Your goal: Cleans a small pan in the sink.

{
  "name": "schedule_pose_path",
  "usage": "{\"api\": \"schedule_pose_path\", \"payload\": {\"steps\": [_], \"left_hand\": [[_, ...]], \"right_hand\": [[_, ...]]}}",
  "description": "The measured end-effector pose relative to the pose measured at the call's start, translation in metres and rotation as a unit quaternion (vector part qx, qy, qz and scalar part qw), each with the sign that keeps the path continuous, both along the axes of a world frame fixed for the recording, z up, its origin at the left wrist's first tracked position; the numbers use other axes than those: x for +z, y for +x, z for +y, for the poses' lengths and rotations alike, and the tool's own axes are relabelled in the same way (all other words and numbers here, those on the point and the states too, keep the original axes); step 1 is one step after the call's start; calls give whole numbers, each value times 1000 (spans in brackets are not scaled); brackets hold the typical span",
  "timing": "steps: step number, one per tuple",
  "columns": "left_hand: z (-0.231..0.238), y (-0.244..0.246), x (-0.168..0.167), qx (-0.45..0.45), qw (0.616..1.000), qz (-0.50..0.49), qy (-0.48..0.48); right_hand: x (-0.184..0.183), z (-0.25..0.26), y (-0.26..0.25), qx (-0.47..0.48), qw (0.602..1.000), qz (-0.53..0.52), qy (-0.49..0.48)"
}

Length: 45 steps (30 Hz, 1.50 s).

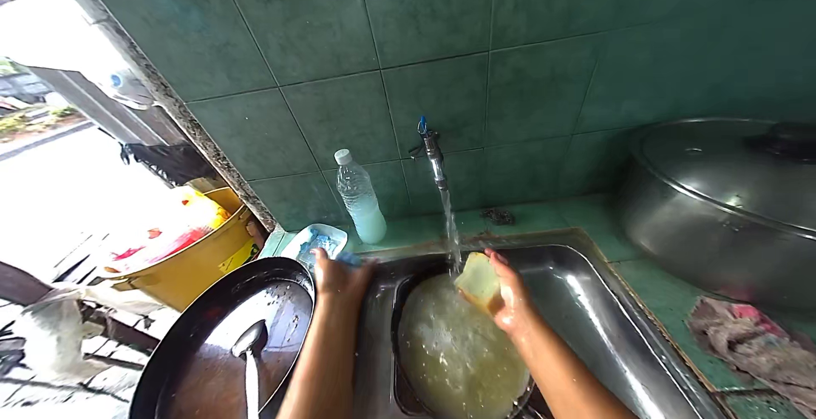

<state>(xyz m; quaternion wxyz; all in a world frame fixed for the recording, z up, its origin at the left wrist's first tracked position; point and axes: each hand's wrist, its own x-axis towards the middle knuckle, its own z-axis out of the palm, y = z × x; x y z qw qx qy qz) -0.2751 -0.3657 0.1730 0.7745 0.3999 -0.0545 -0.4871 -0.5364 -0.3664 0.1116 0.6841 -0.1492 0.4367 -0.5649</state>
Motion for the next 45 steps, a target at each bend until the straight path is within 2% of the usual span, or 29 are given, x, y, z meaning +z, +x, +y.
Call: {"api": "schedule_pose_path", "payload": {"steps": [2, 4, 7, 9, 12, 15, 16, 17, 19, 21, 23, 25, 26, 28, 29, 30, 31, 32, 35, 38, 40, 42, 45], "left_hand": [[-26, 34, 16, 57, 998, -10, -21], [-38, 51, 29, 89, 995, -2, -41], [-35, 41, 30, 64, 996, -61, -24], [-29, 10, 19, -8, 993, -115, 10], [-31, -48, -13, -161, 984, -71, -37], [-39, -104, -31, -246, 966, 1, -75], [-42, -117, -32, -253, 964, 27, -73], [-46, -126, -31, -260, 962, 43, -75], [-52, -137, -24, -277, 956, 42, -88], [-51, -139, -14, -300, 948, -3, -102], [-42, -128, -6, -353, 925, -92, -109], [-31, -106, -14, -408, 866, -273, -98], [-24, -91, -25, -411, 814, -406, -65], [1, -65, -50, -359, 650, -663, 92], [18, -55, -62, -344, 570, -722, 187], [34, -49, -77, -341, 522, -733, 271], [49, -44, -93, -339, 502, -722, 333], [61, -41, -109, -334, 510, -701, 371], [76, -39, -143, -294, 598, -633, 394], [77, -46, -148, -209, 714, -561, 364], [74, -56, -136, -137, 785, -512, 320], [72, -63, -110, -88, 787, -534, 297], [72, -65, -55, -40, 742, -620, 252]], "right_hand": [[28, -7, -10, 22, 989, 93, -112], [77, -22, -18, 13, 941, 249, -230], [164, -59, -20, -37, 806, 445, -390], [219, -86, -12, -29, 711, 531, -460], [277, -113, 7, 141, 570, 651, -481], [293, -134, 28, 258, 396, 745, -472], [293, -138, 33, 267, 356, 762, -471], [293, -138, 35, 268, 335, 773, -467], [293, -130, 37, 249, 321, 798, -445], [289, -118, 43, 215, 335, 820, -411], [285, -103, 56, 183, 385, 830, -360], [281, -93, 65, 163, 441, 824, -316], [278, -91, 65, 157, 467, 816, -303], [265, -91, 54, 140, 527, 783, -298], [254, -91, 46, 132, 561, 760, -300], [239, -89, 35, 133, 597, 733, -297], [220, -87, 23, 145, 629, 709, -285], [198, -85, 9, 164, 656, 686, -267], [120, -71, -33, 207, 736, 612, -204], [50, -36, -65, 164, 824, 528, -127], [26, -19, -82, 126, 861, 486, -79], [13, -9, -94, 110, 875, 468, -48], [10, -2, -100, 103, 880, 462, -39]]}}
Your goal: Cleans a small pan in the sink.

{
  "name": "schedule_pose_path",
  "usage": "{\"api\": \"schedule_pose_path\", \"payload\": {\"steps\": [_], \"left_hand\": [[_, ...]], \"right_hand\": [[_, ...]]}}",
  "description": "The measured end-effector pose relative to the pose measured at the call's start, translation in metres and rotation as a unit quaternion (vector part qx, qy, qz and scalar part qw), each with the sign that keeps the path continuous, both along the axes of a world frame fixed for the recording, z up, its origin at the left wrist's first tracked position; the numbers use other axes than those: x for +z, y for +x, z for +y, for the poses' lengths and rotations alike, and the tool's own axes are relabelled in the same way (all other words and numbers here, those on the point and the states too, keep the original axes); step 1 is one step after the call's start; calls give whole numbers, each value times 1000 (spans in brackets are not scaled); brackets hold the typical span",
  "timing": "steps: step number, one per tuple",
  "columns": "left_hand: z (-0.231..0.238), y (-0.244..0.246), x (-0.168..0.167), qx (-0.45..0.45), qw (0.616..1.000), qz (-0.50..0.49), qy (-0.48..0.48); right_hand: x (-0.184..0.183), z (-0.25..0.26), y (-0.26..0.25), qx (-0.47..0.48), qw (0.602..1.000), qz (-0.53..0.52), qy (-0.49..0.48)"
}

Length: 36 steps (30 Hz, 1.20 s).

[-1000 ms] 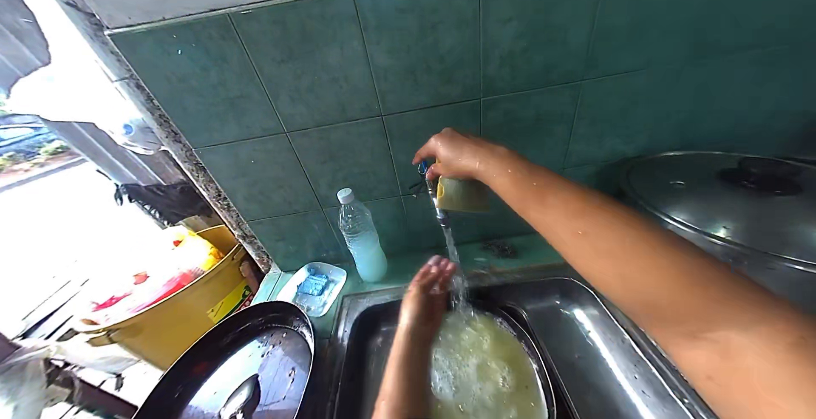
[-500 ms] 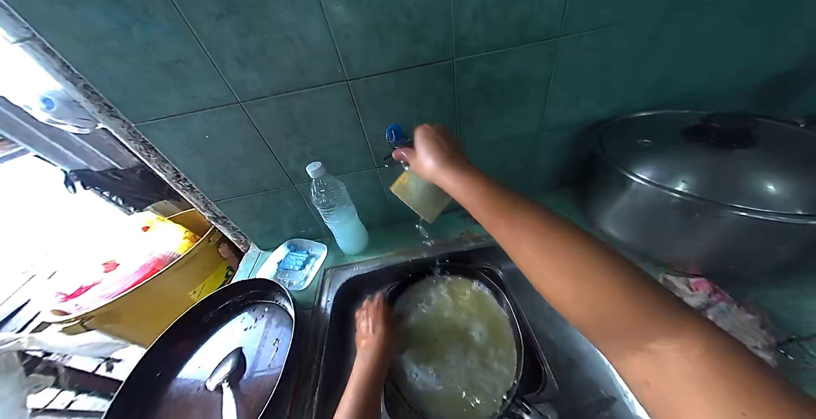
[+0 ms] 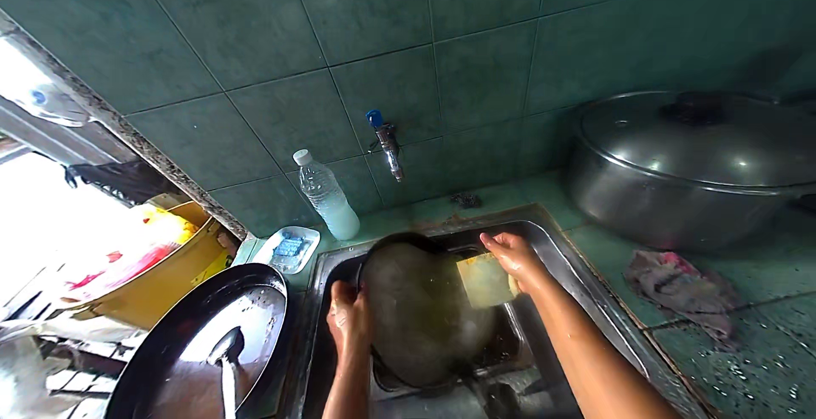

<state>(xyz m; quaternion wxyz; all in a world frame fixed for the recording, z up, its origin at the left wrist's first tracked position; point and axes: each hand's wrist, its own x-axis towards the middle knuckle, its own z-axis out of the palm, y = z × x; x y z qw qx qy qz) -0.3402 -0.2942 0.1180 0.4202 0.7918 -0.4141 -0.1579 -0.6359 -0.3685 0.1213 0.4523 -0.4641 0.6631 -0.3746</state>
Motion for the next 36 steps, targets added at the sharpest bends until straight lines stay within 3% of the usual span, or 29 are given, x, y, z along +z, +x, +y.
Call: {"api": "schedule_pose_path", "payload": {"steps": [3, 7, 9, 12, 15, 17, 19, 21, 24, 28, 32, 36], "left_hand": [[14, -1, 54, -44, 986, -134, -84], [42, -3, 105, -84, 914, -338, -208], [49, 2, 115, -74, 885, -378, -261], [54, 10, 110, -57, 920, -289, -257], [48, 24, 77, 0, 974, -66, -215], [45, 31, 52, 31, 969, 86, -228], [48, 30, 26, 44, 955, 168, -241], [54, 21, 9, 41, 950, 192, -242], [67, 4, 15, 2, 952, 216, -214], [64, -27, 18, -44, 952, 243, -181], [34, -40, 13, -40, 936, 245, -251], [18, -16, 26, -16, 930, 211, -301]], "right_hand": [[9, 4, 8, 15, 999, 26, -24], [34, 11, 40, 77, 992, 57, -77], [48, 20, 70, 91, 987, 25, -130], [58, 48, 130, 108, 966, -40, -230], [34, 92, 174, 235, 937, -28, -257], [8, 115, 179, 326, 918, 43, -224], [-16, 123, 171, 339, 913, 101, -201], [-34, 108, 154, 297, 924, 169, -172], [-39, 51, 122, 192, 938, 234, -168], [-14, 13, 138, 123, 913, 118, -371], [2, 48, 167, 279, 863, -12, -422], [-19, 72, 117, 457, 819, 87, -335]]}}
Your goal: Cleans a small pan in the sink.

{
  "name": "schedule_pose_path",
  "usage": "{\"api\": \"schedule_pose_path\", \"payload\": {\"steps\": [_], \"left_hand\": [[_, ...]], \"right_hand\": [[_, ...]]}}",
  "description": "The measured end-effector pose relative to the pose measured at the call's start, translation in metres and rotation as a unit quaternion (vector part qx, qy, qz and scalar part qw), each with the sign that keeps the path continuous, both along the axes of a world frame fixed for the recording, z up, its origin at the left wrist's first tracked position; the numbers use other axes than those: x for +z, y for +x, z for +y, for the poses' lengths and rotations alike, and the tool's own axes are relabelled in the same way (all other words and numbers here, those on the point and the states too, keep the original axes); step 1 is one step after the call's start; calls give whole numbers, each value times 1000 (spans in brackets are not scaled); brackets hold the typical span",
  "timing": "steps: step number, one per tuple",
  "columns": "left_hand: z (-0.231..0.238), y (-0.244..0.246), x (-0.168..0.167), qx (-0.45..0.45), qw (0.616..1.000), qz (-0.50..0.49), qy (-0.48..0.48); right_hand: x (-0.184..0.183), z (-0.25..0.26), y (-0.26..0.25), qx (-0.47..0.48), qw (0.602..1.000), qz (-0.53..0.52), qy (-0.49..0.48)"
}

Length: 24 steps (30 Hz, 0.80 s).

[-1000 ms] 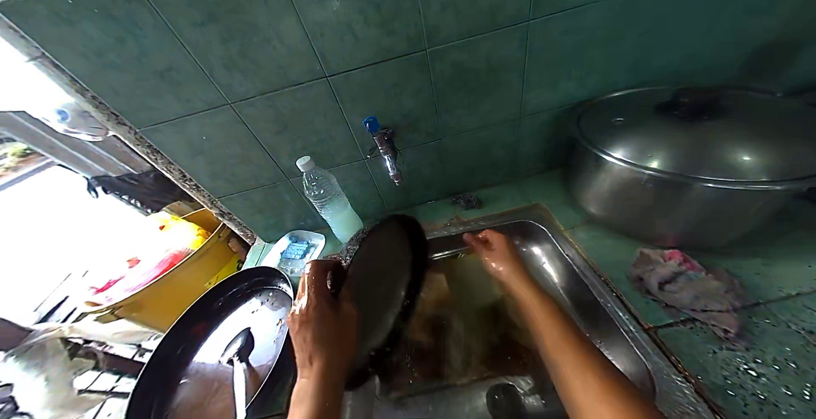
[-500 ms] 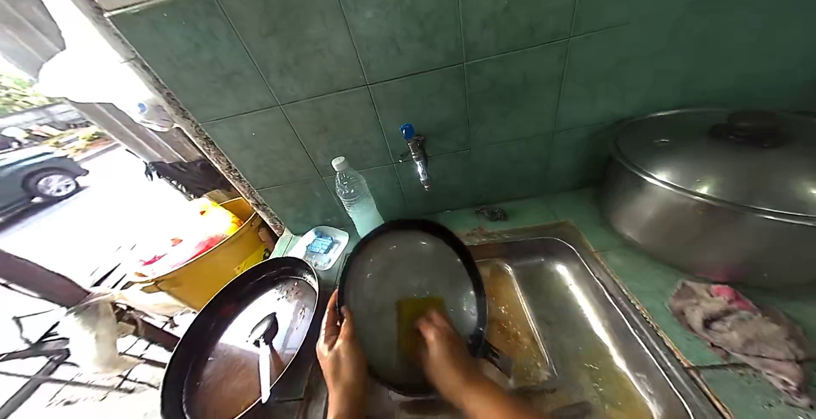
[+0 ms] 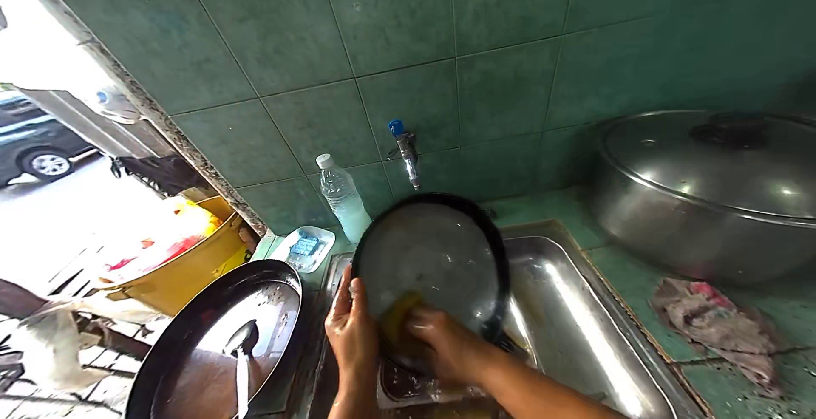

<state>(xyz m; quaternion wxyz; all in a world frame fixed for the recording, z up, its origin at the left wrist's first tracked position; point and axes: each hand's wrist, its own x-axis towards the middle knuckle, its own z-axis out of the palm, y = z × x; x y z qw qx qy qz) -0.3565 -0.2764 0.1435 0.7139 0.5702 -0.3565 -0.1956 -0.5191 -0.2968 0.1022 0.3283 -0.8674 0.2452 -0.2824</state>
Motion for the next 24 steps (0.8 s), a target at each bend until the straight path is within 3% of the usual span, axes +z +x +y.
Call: {"api": "schedule_pose_path", "payload": {"steps": [3, 6, 9, 11, 14, 17, 19, 21, 24], "left_hand": [[3, 13, 5, 1, 1000, -23, 13], [4, 0, 1, -34, 998, -21, 38], [-1, -20, -5, -58, 998, -6, 39], [-4, -17, -5, -51, 998, -18, 32], [1, 1, -4, -36, 998, -30, 32], [4, 1, 1, -37, 998, -21, 39], [1, -6, 0, -42, 999, 1, 34], [-4, -9, -1, -38, 999, 6, 31], [-1, 1, -1, -18, 999, -15, 26]], "right_hand": [[-26, -39, -50, -119, 986, 118, -14], [-10, -78, -46, -233, 967, 37, -94], [1, -42, 3, -146, 985, -52, -78], [-10, -12, 11, -80, 994, -42, -68], [-43, -33, -22, -170, 982, 14, -83], [-26, -70, -36, -265, 963, 20, -45], [-16, -56, -9, -238, 969, -32, -56], [-17, -19, 16, -142, 986, -65, -60], [-21, 8, 4, -43, 998, 41, 21]]}}
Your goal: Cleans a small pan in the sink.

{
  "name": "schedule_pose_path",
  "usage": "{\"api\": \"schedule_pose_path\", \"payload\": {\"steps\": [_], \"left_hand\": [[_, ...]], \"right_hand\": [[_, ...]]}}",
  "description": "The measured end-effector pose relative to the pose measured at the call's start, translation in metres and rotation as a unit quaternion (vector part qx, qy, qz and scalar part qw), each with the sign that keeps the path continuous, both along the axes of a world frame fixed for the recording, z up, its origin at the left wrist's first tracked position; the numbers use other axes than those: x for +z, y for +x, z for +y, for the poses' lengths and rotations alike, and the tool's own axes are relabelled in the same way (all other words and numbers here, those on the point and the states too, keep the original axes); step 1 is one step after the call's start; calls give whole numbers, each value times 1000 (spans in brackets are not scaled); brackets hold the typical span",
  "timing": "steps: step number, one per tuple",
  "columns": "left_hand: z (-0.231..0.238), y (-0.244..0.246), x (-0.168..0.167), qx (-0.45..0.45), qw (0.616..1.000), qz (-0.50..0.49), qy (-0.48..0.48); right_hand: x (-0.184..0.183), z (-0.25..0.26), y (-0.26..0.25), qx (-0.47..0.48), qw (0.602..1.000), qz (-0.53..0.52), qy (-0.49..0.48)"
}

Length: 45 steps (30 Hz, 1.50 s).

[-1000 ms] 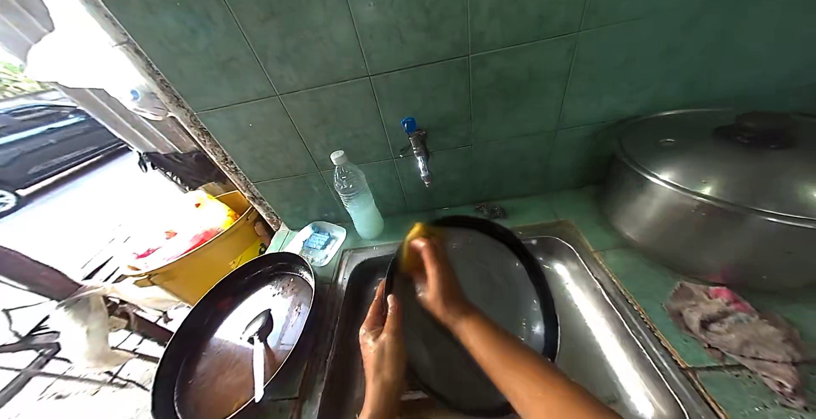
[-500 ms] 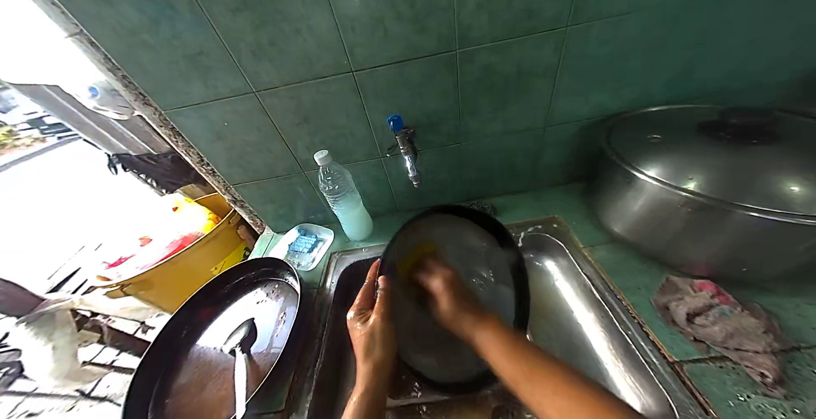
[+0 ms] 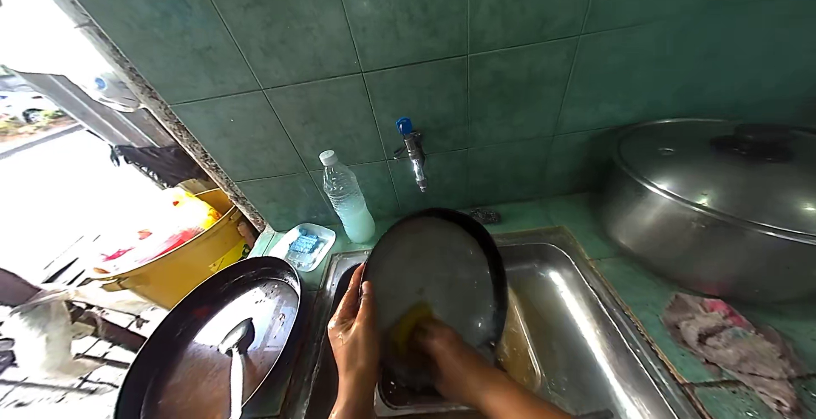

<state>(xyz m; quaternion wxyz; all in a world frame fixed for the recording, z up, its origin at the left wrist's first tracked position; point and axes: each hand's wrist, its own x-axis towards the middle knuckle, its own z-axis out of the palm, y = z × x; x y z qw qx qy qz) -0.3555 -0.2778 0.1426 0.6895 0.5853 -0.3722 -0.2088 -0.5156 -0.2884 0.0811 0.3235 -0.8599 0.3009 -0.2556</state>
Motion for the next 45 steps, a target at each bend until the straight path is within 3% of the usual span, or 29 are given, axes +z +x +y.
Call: {"api": "schedule_pose_path", "payload": {"steps": [3, 5, 7, 9, 12, 14, 17, 19, 21, 24, 27, 29, 32, 35, 37, 39, 41, 43, 44, 45], "left_hand": [[10, 10, 3, 20, 1000, 14, 1], [14, 9, 4, 12, 1000, 9, 8], [16, 1, 3, -14, 1000, 7, 18], [14, -9, -1, -36, 999, 13, 22], [7, -15, -8, -28, 999, 42, 14], [3, -7, -11, -1, 999, 52, 7], [4, 14, -10, 38, 998, 47, 8], [4, 28, -15, 64, 996, 66, 12], [2, 40, -26, 94, 989, 104, 39], [3, 49, -43, 123, 970, 182, 105], [10, 40, -53, 99, 953, 240, 156], [16, 27, -53, 58, 941, 276, 187], [24, -2, -51, -9, 914, 332, 233], [28, -31, -49, -82, 901, 338, 258], [30, -42, -52, -109, 909, 310, 258], [32, -41, -48, -141, 914, 279, 261], [31, -32, -41, -181, 909, 250, 278], [29, -30, -37, -223, 897, 239, 297], [27, -32, -35, -237, 891, 241, 302], [24, -37, -33, -244, 886, 249, 306]], "right_hand": [[-8, -37, -41, -60, 982, 177, 15], [4, -74, -50, -147, 968, 198, -51], [27, -100, -36, -223, 959, 134, -116], [40, -108, -4, -249, 954, 2, -164], [45, -77, 46, -141, 973, -127, -128], [34, -44, 57, -27, 985, -148, -84], [25, -10, 29, 134, 991, -11, -15], [22, -10, 1, 173, 980, 98, 20], [29, -26, -30, 138, 986, 86, 31], [69, -57, -86, 10, 995, -96, -31], [109, -69, -149, -125, 965, -221, -67], [104, -65, -176, -183, 948, -248, -79], [68, -41, -161, -143, 934, -326, -40], [49, -13, -107, -187, 856, -482, -6], [63, -24, -101, -213, 805, -554, -1], [88, -47, -110, -268, 802, -533, 35], [95, -76, -122, -241, 824, -501, 107], [60, -121, -133, -126, 860, -482, 107], [35, -136, -130, -89, 871, -482, 38], [63, -92, -121, -248, 884, -363, 161]]}}
